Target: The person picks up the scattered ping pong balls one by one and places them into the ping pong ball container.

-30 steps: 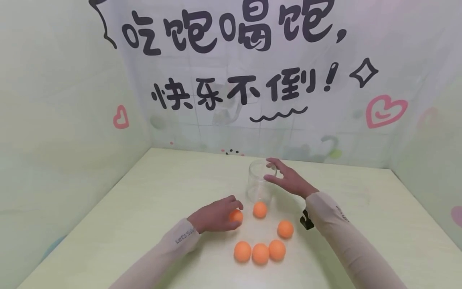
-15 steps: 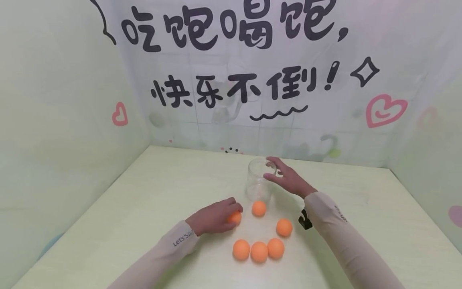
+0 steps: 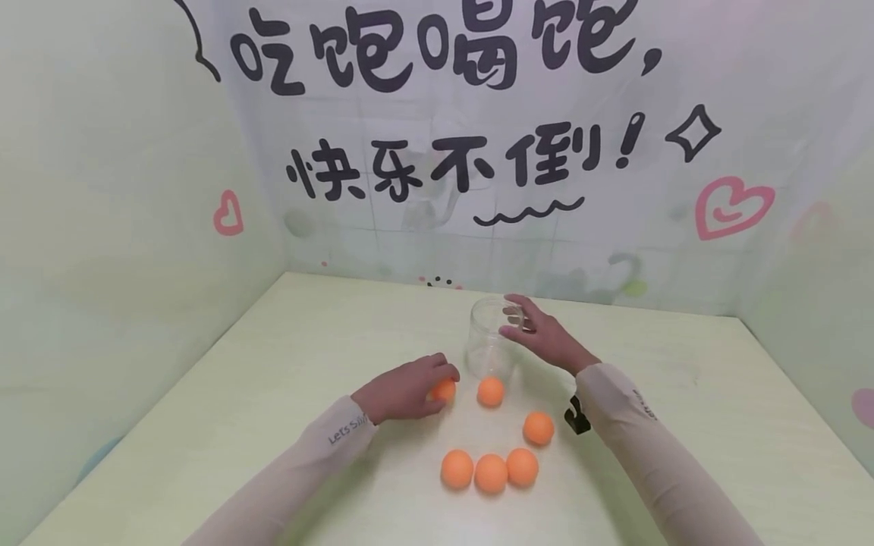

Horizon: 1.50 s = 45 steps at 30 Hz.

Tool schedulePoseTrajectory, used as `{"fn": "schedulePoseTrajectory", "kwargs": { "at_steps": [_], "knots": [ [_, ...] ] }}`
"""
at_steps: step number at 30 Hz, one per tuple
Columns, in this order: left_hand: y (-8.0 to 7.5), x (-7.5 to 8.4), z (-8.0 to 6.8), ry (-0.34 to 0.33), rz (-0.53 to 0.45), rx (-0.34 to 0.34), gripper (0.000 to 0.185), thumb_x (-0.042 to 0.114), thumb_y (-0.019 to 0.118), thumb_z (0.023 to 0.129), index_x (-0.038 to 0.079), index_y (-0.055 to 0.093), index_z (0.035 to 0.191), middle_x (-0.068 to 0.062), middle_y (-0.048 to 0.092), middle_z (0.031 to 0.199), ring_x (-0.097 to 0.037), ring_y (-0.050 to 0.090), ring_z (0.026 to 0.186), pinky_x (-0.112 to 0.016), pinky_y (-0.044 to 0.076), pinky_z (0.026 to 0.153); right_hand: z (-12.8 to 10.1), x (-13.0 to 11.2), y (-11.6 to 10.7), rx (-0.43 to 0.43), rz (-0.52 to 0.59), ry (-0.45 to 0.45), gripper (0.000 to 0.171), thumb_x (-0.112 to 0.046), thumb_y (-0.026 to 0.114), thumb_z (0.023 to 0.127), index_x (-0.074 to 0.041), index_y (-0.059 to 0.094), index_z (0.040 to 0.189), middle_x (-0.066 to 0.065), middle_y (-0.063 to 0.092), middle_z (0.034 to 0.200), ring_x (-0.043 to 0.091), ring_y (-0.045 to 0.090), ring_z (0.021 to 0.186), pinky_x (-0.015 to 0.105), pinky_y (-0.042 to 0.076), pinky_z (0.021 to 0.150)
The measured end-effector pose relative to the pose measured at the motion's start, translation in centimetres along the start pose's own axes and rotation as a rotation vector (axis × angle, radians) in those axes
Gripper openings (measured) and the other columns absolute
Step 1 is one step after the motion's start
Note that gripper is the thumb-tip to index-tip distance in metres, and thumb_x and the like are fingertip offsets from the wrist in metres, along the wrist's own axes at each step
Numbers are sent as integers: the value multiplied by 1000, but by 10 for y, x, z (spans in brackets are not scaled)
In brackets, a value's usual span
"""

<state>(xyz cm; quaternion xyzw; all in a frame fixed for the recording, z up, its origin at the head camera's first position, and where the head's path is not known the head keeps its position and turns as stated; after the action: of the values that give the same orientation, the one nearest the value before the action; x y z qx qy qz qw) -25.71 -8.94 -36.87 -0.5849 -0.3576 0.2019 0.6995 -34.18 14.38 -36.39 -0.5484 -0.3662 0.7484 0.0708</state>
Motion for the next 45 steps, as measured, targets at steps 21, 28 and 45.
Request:
{"fn": "schedulePoseTrajectory", "kwargs": {
  "at_steps": [21, 28, 45],
  "knots": [
    [-44, -15, 37, -39, 8, 121, 31, 11, 66, 86, 8, 59, 116, -4, 56, 102, -15, 54, 86, -29, 49, 79, -2, 4, 12, 6, 53, 10, 66, -32, 59, 94, -14, 26, 148, 23, 44, 143, 39, 44, 131, 51, 36, 107],
    [-59, -15, 50, -46, 12, 172, 29, 11, 64, 86, 7, 59, 115, -8, 56, 106, -18, 55, 88, -31, 49, 81, -1, 4, 15, 3, 44, 3, 65, -31, 58, 94, -14, 26, 148, 24, 45, 142, 40, 44, 131, 49, 36, 107],
    [-73, -1, 95, -55, 15, 169, 31, 11, 60, 88, 7, 59, 119, -9, 57, 107, -20, 55, 85, -30, 47, 78, 0, 2, 4, 33, 36, 25, 65, -36, 59, 93, -19, 27, 147, 20, 45, 143, 37, 44, 132, 48, 37, 107]
  ]
}}
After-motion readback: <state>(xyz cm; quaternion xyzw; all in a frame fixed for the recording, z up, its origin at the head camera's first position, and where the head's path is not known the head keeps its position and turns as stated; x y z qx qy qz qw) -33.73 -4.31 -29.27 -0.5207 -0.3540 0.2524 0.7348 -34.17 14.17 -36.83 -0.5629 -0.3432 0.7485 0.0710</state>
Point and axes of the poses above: each hand's wrist, its own z-axis towards the middle knuckle, its own y-axis out of the palm, x = y × z, the point moved 3 cm from there along z, towards the middle knuckle
